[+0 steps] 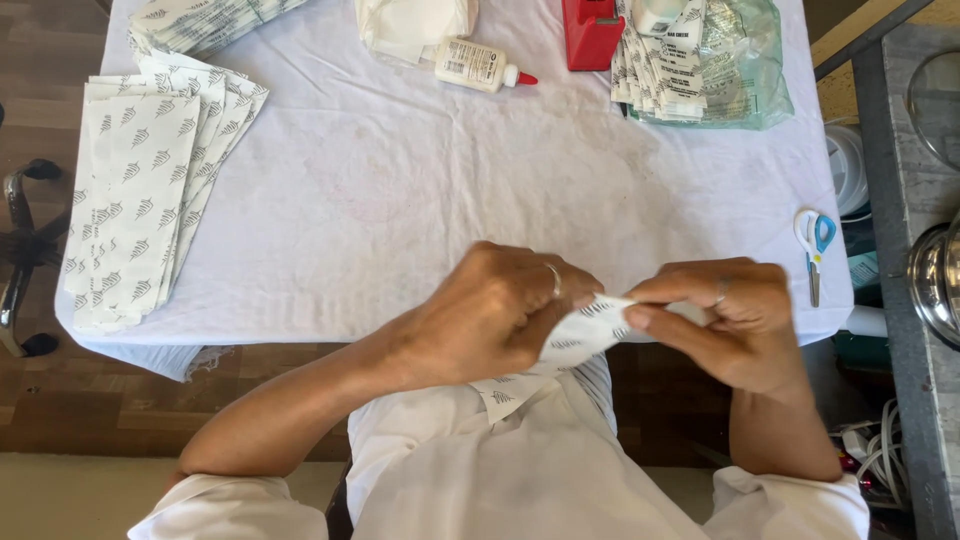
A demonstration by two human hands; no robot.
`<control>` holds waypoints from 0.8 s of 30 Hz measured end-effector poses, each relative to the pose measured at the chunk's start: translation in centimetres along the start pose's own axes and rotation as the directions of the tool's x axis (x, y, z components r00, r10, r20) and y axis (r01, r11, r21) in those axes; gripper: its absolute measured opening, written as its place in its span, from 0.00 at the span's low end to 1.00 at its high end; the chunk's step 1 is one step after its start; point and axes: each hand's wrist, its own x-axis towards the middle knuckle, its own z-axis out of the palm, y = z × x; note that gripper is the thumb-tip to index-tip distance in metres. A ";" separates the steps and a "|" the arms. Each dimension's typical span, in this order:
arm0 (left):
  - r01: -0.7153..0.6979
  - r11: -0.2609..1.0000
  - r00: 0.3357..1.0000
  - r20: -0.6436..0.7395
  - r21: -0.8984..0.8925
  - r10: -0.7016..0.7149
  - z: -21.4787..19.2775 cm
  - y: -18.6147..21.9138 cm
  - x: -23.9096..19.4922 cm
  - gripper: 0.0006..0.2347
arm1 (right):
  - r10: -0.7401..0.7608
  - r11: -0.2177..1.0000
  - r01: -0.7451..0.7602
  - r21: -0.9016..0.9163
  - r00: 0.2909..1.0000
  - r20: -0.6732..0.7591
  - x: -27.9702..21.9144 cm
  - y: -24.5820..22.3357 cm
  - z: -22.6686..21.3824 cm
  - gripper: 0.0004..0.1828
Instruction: Applying glue to paper strips and stacking them in a packaging factory.
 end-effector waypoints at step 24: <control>0.366 0.915 0.808 -0.430 -0.169 -0.403 -2.9 -12.0 -4.4 0.21 | 0.317 0.944 -0.219 0.248 0.813 -0.489 -4.9 19.4 0.7 0.15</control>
